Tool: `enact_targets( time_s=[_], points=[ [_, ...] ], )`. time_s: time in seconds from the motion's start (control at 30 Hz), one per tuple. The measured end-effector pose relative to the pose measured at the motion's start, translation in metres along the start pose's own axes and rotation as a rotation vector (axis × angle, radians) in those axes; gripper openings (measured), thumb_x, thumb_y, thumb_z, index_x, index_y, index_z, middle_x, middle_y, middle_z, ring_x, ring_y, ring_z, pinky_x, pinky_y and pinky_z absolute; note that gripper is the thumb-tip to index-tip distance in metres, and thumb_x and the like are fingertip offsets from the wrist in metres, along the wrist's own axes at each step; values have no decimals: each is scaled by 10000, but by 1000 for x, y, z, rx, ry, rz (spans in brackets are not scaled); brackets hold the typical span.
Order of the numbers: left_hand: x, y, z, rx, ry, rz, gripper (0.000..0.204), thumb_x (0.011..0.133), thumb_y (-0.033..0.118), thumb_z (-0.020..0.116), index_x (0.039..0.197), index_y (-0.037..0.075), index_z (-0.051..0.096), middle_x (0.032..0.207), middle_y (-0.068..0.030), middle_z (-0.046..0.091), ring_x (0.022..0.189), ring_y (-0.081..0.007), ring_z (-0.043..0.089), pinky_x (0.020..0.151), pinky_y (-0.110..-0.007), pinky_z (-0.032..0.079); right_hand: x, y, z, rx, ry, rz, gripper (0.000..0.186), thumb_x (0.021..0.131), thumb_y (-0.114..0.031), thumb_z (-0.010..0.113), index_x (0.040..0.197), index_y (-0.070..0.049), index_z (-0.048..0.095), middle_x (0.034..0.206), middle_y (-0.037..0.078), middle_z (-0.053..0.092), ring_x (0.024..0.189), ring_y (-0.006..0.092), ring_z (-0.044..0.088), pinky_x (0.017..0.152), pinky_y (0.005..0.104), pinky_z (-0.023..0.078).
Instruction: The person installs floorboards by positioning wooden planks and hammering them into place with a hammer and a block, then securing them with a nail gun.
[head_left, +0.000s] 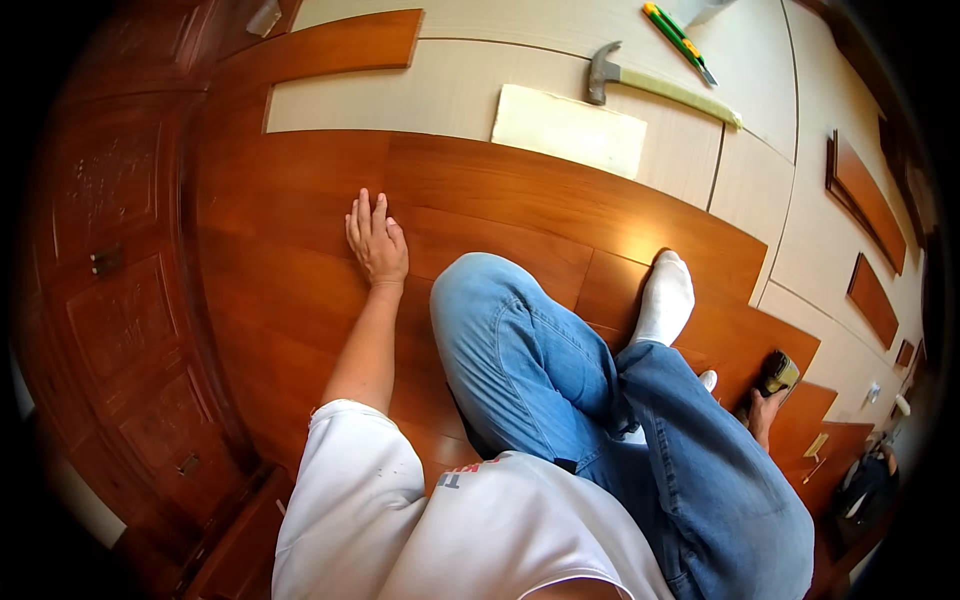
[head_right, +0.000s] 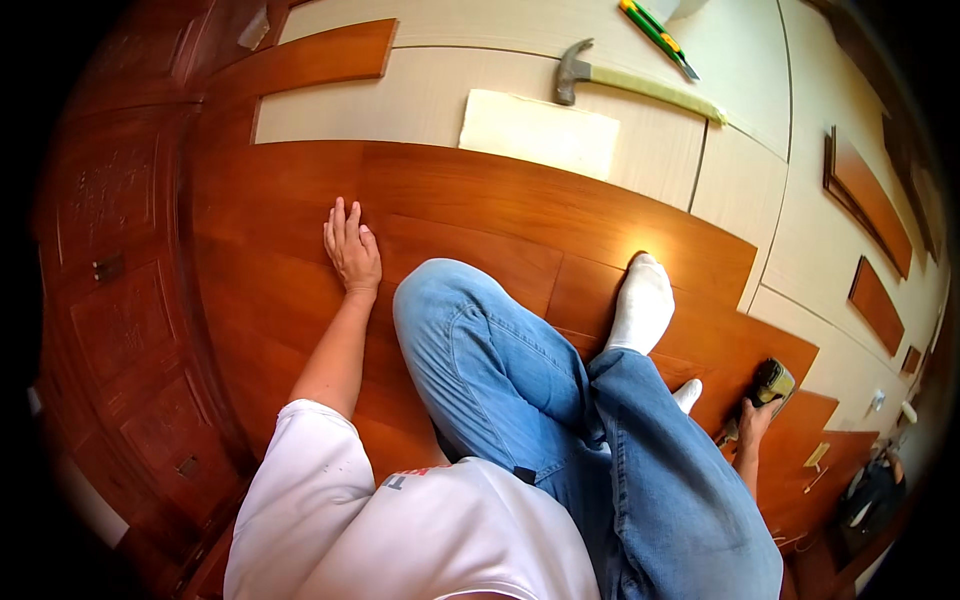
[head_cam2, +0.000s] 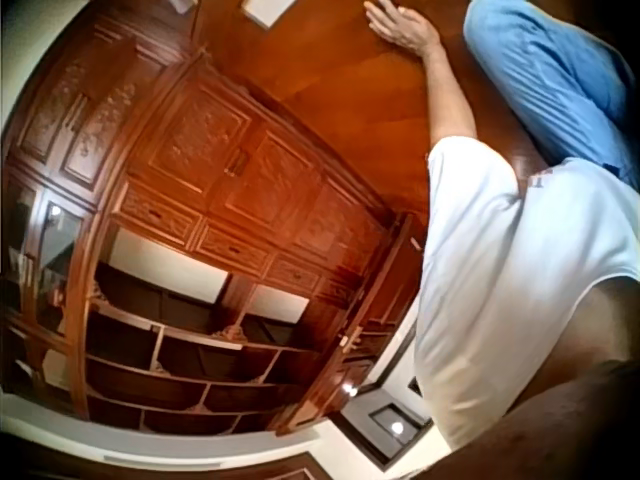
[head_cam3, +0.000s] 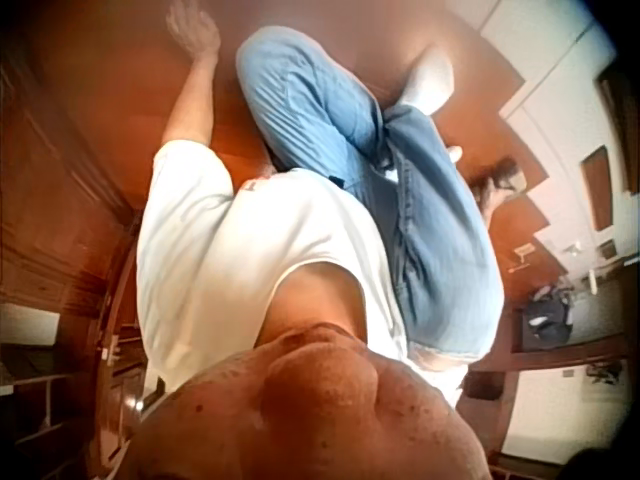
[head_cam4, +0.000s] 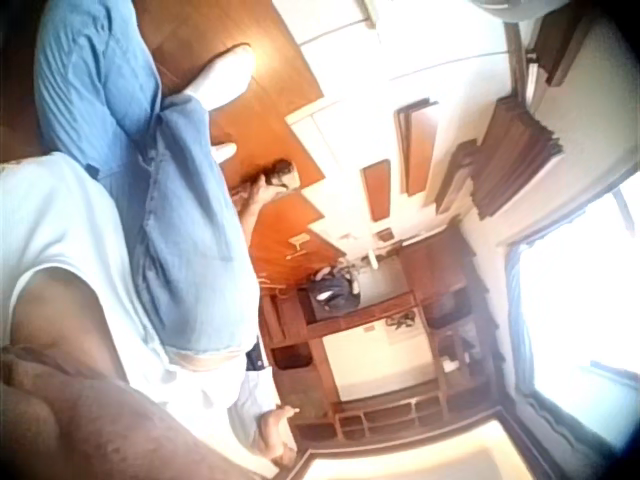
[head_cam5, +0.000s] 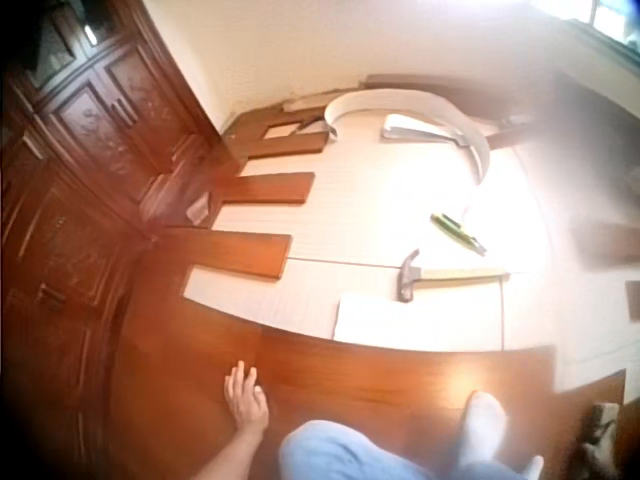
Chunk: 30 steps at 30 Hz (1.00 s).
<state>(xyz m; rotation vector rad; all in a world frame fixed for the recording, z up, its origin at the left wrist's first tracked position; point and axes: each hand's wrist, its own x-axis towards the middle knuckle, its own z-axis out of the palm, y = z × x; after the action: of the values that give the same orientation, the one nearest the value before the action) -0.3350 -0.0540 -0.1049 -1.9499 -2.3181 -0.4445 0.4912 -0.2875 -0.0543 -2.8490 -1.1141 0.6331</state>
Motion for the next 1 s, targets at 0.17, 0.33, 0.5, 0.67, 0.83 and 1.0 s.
enact_targets(
  time_s=[0.17, 0.33, 0.5, 0.67, 0.83, 1.0],
  points=[
    [4, 2, -1, -20, -6, -22, 435, 979, 157, 507, 1400, 113, 608, 1603, -100, 432, 1458, -323, 397, 1241, -506, 256, -14, -51, -19, 94, 18, -116, 873, 894, -159, 708, 1569, 86, 212, 1385, 284, 525, 1216, 348, 565, 1039, 399, 450],
    [2, 0, -3, -10, -8, -22, 430, 986, 145, 505, 1403, 102, 603, 1598, -113, 439, 1447, -336, 414, 1231, -503, 270, -15, -170, -49, 294, 79, -318, 773, 951, -170, 696, 1594, -64, 279, 957, 101, 610, 751, 203, 595, 687, 339, 521],
    [12, 9, 3, -81, -33, 42, 445, 972, 106, 491, 1401, 74, 605, 1565, -146, 480, 1436, -357, 436, 1224, -510, 278, -5, -280, -115, 651, -182, -153, 448, 963, -177, 671, 1352, -18, 518, 791, 39, 578, 627, 127, 584, 568, 282, 512],
    [6, -7, -5, -62, -37, 70, 460, 1047, 210, 420, 1466, 78, 558, 1581, -139, 469, 1454, -358, 420, 1217, -519, 268, 30, -392, -170, 661, -454, -82, 250, 951, -260, 668, 972, -37, 558, 784, 42, 588, 631, 125, 600, 575, 287, 534],
    [4, -1, -16, -20, -50, 112, 467, 1103, 271, 357, 1486, 47, 502, 1599, -152, 429, 1452, -355, 418, 1198, -508, 295, 69, -426, -189, 707, -687, 96, 219, 897, -169, 681, 954, 7, 564, 786, 77, 621, 615, 148, 637, 557, 302, 578],
    [7, -7, -21, 25, -88, 111, 514, 1122, 358, 321, 1475, 32, 502, 1580, -155, 446, 1431, -368, 420, 1174, -506, 309, 86, -438, -174, 718, -845, 311, 274, 892, -144, 632, 1068, 41, 536, 781, 101, 627, 567, 180, 649, 530, 303, 578]
  ],
)
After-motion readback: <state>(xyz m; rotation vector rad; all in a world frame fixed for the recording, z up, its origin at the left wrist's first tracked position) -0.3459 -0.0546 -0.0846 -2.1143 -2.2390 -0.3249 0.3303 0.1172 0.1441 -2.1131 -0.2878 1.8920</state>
